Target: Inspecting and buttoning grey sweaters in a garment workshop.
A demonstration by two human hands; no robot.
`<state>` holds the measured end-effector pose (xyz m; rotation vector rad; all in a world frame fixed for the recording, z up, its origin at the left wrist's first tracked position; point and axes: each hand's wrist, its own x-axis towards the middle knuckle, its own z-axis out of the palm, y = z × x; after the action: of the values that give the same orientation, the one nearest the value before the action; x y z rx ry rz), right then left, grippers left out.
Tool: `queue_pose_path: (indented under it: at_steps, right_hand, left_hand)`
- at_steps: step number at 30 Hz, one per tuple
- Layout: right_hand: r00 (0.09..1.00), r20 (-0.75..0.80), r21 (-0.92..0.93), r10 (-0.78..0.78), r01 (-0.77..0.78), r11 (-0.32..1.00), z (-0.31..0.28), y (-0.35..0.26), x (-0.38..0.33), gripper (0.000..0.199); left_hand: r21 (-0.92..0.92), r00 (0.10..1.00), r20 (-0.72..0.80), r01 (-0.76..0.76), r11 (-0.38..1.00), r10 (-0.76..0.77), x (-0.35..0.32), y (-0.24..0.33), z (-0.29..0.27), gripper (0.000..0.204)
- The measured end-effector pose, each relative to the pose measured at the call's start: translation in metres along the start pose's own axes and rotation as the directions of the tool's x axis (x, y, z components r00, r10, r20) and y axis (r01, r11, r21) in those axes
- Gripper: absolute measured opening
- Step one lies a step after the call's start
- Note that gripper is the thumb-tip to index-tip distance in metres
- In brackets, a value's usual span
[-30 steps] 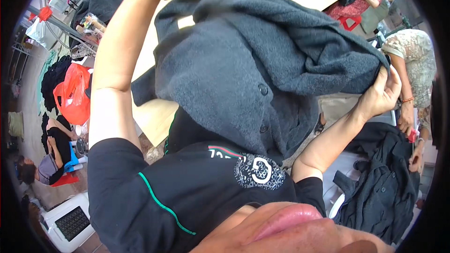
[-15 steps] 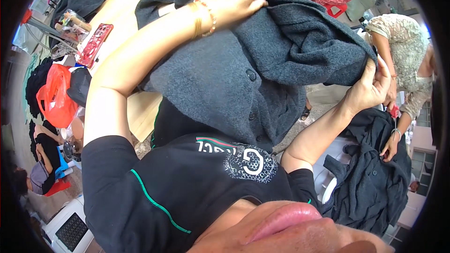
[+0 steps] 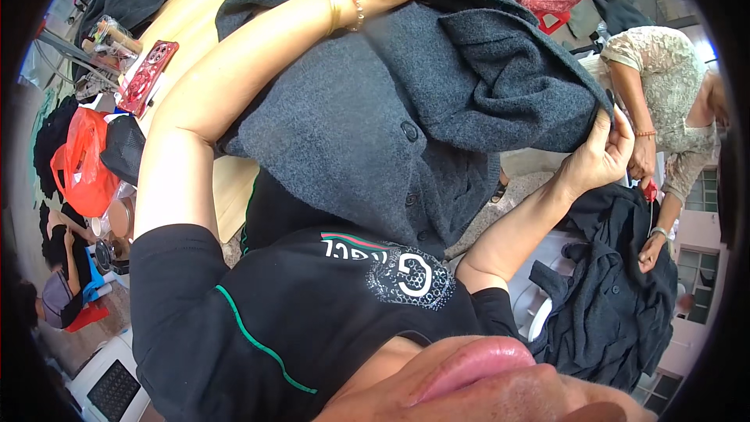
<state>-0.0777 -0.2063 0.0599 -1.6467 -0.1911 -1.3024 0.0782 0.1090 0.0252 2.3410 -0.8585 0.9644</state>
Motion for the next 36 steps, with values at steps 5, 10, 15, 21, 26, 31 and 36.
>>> queue_pose_path:
  at_steps: [5,10,15,21,26,31,36]
  right_hand:
    - [0.998,-0.015,0.037,0.059,-0.059,0.998,-0.008,0.012,0.000,0.015]
    - [0.995,-0.018,0.066,0.098,-0.096,0.993,-0.010,0.022,0.000,0.014]
    - [0.990,-0.034,0.098,0.138,-0.134,0.986,-0.005,0.022,-0.002,0.015]
    - [1.000,0.011,0.000,0.006,-0.006,1.000,0.006,-0.003,-0.008,0.017]
    - [0.804,0.442,-0.073,-0.398,0.474,0.877,0.022,-0.051,-0.013,0.018]
    - [0.616,0.692,0.047,-0.376,0.482,0.875,0.052,-0.072,-0.037,0.023]
    - [0.597,0.682,0.073,-0.423,0.520,0.851,0.069,-0.070,-0.042,0.021]
  left_hand:
    - [-0.478,0.998,0.043,0.052,0.877,-0.036,0.003,-0.010,-0.019,0.020]
    - [-0.789,0.867,0.476,0.496,0.361,-0.152,0.017,0.005,-0.090,0.009]
    - [-0.519,0.653,0.717,0.733,0.439,-0.244,0.023,0.024,-0.132,0.020]
    - [-0.714,0.840,0.520,0.527,0.460,-0.155,0.008,0.043,-0.112,0.028]
    - [-0.877,0.905,0.425,0.417,0.240,-0.017,0.001,0.079,-0.082,0.016]
    - [-0.710,0.934,0.351,0.309,0.633,-0.063,-0.011,0.100,-0.057,0.028]
    - [-0.673,0.981,0.179,0.178,0.718,-0.076,-0.026,0.094,-0.060,0.025]
